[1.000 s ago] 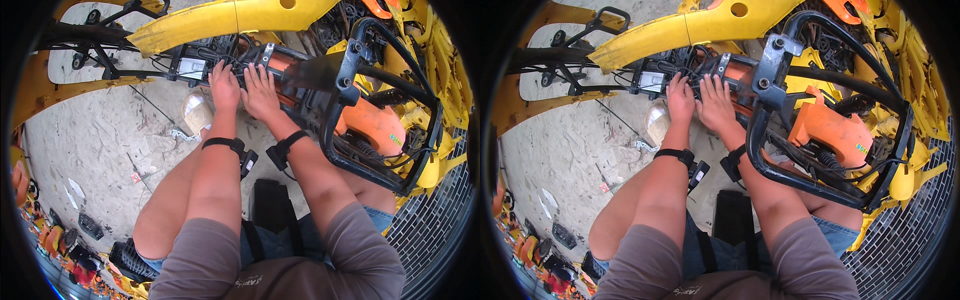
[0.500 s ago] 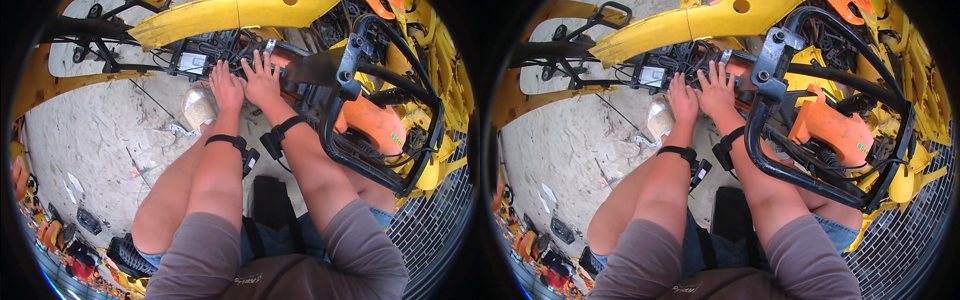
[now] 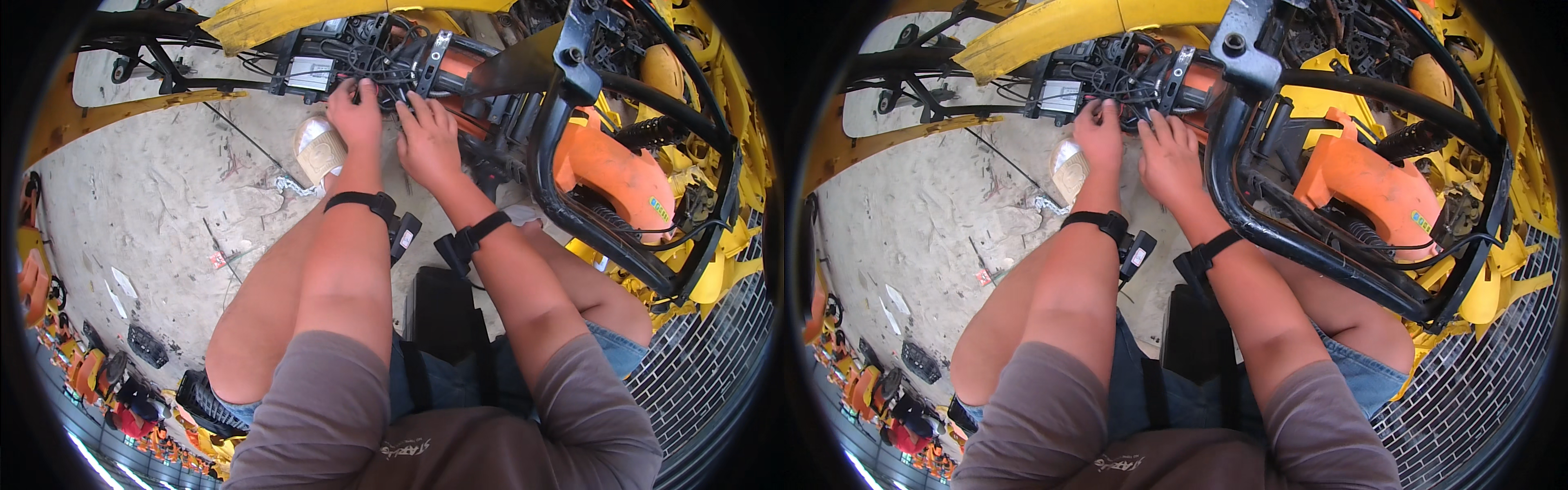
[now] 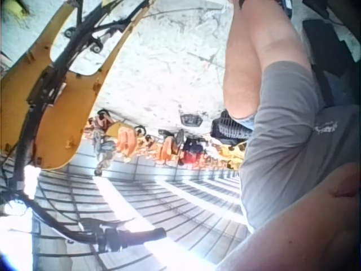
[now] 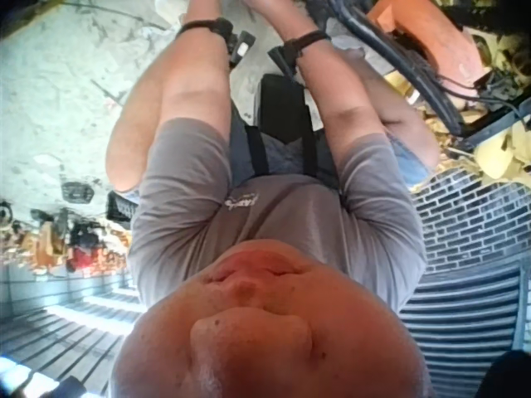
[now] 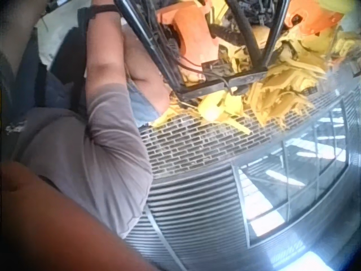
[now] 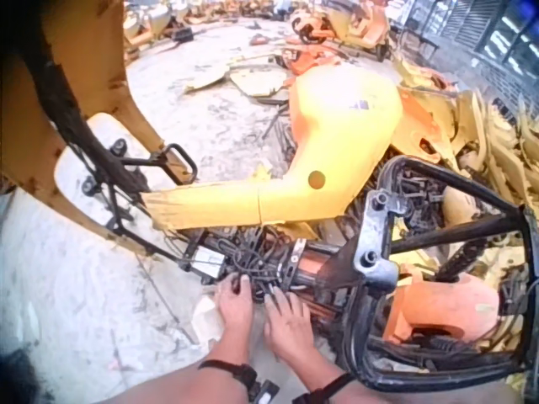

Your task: The person fits yellow plastic body panels onto a moped frame and connects internal electrical wiring by hand.

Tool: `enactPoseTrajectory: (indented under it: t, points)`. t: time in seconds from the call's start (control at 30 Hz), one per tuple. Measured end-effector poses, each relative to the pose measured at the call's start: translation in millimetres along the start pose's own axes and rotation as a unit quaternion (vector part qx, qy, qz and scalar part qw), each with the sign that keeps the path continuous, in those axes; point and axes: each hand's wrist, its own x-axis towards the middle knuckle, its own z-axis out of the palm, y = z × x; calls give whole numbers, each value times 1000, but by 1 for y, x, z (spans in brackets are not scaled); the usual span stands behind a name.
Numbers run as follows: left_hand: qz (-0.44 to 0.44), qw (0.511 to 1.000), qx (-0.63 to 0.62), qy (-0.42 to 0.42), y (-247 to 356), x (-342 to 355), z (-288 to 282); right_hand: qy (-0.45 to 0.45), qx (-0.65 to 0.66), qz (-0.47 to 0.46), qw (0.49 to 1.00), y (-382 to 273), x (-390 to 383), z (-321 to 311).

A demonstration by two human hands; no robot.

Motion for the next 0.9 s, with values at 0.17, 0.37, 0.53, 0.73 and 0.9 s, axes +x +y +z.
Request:
enactPoseTrajectory:
  t: [0.17,0.37,0.53,0.73,0.9]
  points:
    - [57,988,138,46,4,-38,9,-12,11,25,1000,17,-11,8]
    - [-227,956,-171,-66,10,-52,12,-55,148,130,979,33,-114,-17]
    - [-298,919,-237,-105,19,-22,22,-58,121,115,984,48,-150,-9]
    - [-206,968,108,-98,9,-1,17,-102,265,214,935,53,-94,18]
    - [-146,934,279,-169,25,0,-7,-198,257,264,908,55,-59,63]
